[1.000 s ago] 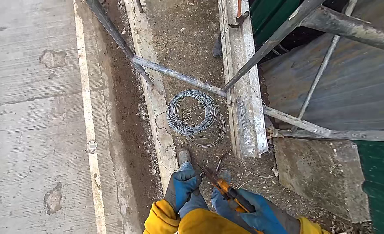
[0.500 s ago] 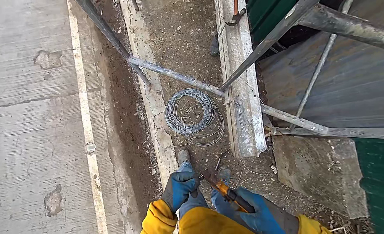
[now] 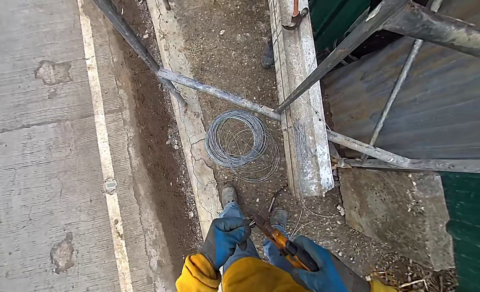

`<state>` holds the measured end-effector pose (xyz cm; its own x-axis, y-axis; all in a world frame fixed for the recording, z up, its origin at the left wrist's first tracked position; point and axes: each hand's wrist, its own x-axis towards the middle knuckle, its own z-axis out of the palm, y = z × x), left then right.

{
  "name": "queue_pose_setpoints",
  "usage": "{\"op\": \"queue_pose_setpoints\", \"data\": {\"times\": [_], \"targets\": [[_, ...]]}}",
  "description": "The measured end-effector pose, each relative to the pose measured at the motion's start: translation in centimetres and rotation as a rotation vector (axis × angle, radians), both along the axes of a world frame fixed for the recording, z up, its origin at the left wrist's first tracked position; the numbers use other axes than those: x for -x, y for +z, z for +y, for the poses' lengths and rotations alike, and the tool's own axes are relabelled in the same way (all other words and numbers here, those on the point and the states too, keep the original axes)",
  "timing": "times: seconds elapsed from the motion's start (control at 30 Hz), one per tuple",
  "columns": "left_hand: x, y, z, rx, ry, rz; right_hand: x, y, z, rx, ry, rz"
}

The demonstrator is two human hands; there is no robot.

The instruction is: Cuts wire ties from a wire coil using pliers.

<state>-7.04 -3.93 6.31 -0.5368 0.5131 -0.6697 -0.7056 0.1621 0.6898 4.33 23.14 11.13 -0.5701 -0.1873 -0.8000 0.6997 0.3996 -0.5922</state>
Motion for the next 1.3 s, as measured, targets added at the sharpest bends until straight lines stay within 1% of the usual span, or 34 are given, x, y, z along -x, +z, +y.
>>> {"op": "queue_pose_setpoints", "data": {"times": [0.07,0.1,0.17,0.2,0.3,0.37,0.47,0.5,0.57,0.6,0.67,0.7,0.73,0.8,0.83,0.87,0.9,0.93,1.0,1.1,1.13,1.2,1.3], "targets": [[0.4,1.5,0.5,0.044,-0.027,-0.010,-0.6,0.0,-0.5,0.028,-0.059,-0.106],[0.8,3.1,1.0,0.101,-0.054,-0.043,-0.9,-0.2,-0.7,0.059,-0.064,-0.165],[1.1,4.9,1.7,0.170,-0.098,-0.096,-1.7,-1.0,-0.7,0.102,-0.005,-0.242],[0.7,4.8,1.5,0.168,-0.125,-0.100,-2.3,-1.5,-0.7,0.111,0.026,-0.260],[-0.8,1.9,-0.2,0.089,-0.219,-0.010,-3.1,-2.2,-0.8,0.048,0.079,-0.307],[0.2,1.8,-0.5,0.085,-0.254,0.014,-2.5,-1.9,-1.5,-0.028,0.086,-0.299],[3.6,2.8,0.0,0.112,-0.278,0.018,-0.1,-1.7,-2.4,-0.172,0.098,-0.234],[4.8,2.6,0.3,0.138,-0.290,0.022,0.9,-1.9,-2.6,-0.222,0.107,-0.231],[6.4,1.2,0.6,0.185,-0.284,0.043,3.5,-2.4,-3.1,-0.317,0.137,-0.288],[6.6,0.0,0.8,0.206,-0.270,0.052,4.5,-2.9,-3.3,-0.360,0.158,-0.325],[6.8,-1.1,1.5,0.279,-0.253,0.057,6.0,-3.7,-3.8,-0.429,0.178,-0.367],[6.9,-1.2,1.9,0.357,-0.304,0.061,6.3,-4.2,-3.8,-0.476,0.221,-0.374],[6.8,-0.9,2.2,0.466,-0.440,0.064,6.5,-4.7,-3.8,-0.535,0.299,-0.376],[6.5,0.3,3.3,0.657,-0.838,0.066,7.7,-5.4,-3.5,-0.644,0.505,-0.383],[5.9,0.7,3.8,0.697,-0.971,0.072,8.4,-5.7,-3.1,-0.658,0.574,-0.381],[5.4,1.0,4.1,0.706,-1.036,0.082,9.0,-6.0,-2.7,-0.638,0.604,-0.378],[4.8,0.5,3.8,0.696,-1.045,0.106,9.3,-6.2,-2.3,-0.596,0.591,-0.376],[4.4,-0.1,3.1,0.687,-1.008,0.104,9.4,-6.3,-1.8,-0.554,0.548,-0.374],[3.9,-1.5,1.2,0.699,-0.863,0.047,8.3,-5.8,-0.5,-0.501,0.416,-0.319],[2.8,-4.1,-1.9,0.701,-0.552,-0.066,4.2,-3.4,1.0,-0.436,0.080,-0.180],[2.2,-4.9,-2.8,0.721,-0.502,-0.109,2.4,-2.6,1.3,-0.431,-0.013,-0.140],[0.6,-6.7,-4.9,0.804,-0.517,-0.180,-2.1,-1.8,1.8,-0.399,-0.161,-0.101],[-2.8,-8.7,-7.9,0.909,-0.641,-0.261,-10.5,-3.4,2.7,-0.384,-0.317,-0.083]]}}
